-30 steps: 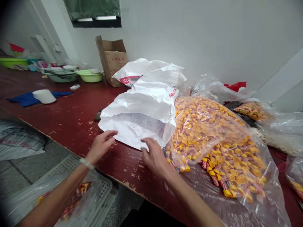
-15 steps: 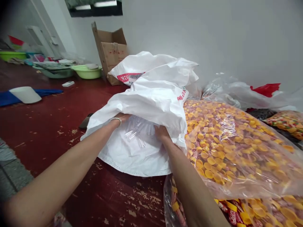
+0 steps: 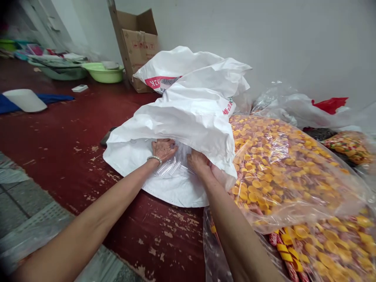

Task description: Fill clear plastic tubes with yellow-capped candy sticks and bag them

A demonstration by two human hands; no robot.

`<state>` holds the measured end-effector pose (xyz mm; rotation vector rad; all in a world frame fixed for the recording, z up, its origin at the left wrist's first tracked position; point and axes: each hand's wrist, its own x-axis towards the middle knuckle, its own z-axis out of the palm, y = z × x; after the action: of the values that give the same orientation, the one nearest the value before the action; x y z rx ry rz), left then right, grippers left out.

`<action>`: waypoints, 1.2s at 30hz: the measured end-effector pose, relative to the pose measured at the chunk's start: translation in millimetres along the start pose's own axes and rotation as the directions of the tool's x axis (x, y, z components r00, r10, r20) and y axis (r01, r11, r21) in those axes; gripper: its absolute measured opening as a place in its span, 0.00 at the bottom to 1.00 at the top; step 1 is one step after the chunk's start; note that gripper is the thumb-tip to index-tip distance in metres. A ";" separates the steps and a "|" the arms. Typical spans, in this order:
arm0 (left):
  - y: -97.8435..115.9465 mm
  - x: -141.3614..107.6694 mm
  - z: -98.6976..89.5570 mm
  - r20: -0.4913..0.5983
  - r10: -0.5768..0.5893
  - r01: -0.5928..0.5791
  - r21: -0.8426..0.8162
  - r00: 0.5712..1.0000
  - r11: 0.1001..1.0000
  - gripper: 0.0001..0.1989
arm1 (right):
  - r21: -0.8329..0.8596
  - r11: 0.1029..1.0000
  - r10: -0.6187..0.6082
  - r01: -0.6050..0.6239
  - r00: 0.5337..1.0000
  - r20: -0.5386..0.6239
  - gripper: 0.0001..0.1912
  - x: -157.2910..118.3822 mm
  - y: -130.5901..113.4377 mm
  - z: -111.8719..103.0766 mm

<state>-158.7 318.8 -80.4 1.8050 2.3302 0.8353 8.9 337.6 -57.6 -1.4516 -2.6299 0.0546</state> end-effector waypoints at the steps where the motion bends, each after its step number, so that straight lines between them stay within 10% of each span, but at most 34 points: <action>1: 2.9 -8.3 -1.0 -0.015 0.019 -0.019 0.014 1.000 1.000 0.12 | -0.015 1.000 0.024 -0.024 1.000 -0.010 0.17 -6.3 -4.4 -2.0; 10: 1.6 -63.3 -19.2 0.001 0.140 -0.140 0.045 0.990 0.989 0.14 | -0.104 0.994 0.040 -0.044 0.998 -0.043 0.23 -62.4 -23.6 -31.7; 17: -17.3 -90.0 -59.7 -0.058 0.220 -0.222 -0.028 0.974 0.975 0.18 | -0.021 0.865 -0.501 0.501 0.865 -0.029 0.19 -104.6 -39.6 -20.1; 25: -24.6 -141.2 -72.6 0.030 0.320 -0.307 -0.211 0.947 0.928 0.21 | 0.014 0.874 -0.485 0.486 0.874 -0.041 0.18 -105.1 -45.4 -7.3; 31: -33.6 -143.7 -75.0 -0.020 0.238 -0.234 -0.272 0.971 0.934 0.20 | 0.165 0.919 -0.321 0.359 0.921 -0.219 0.21 -110.4 -45.7 -8.8; 36: -21.5 -137.0 -80.8 0.100 0.183 -0.161 -0.195 0.978 0.967 0.16 | 0.032 0.885 -0.459 0.464 0.883 -0.101 0.20 -110.1 -66.9 -6.0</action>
<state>-166.5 160.2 -57.5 1.9377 1.9746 0.9077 11.4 208.7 -56.5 -0.7541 -2.7933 0.0106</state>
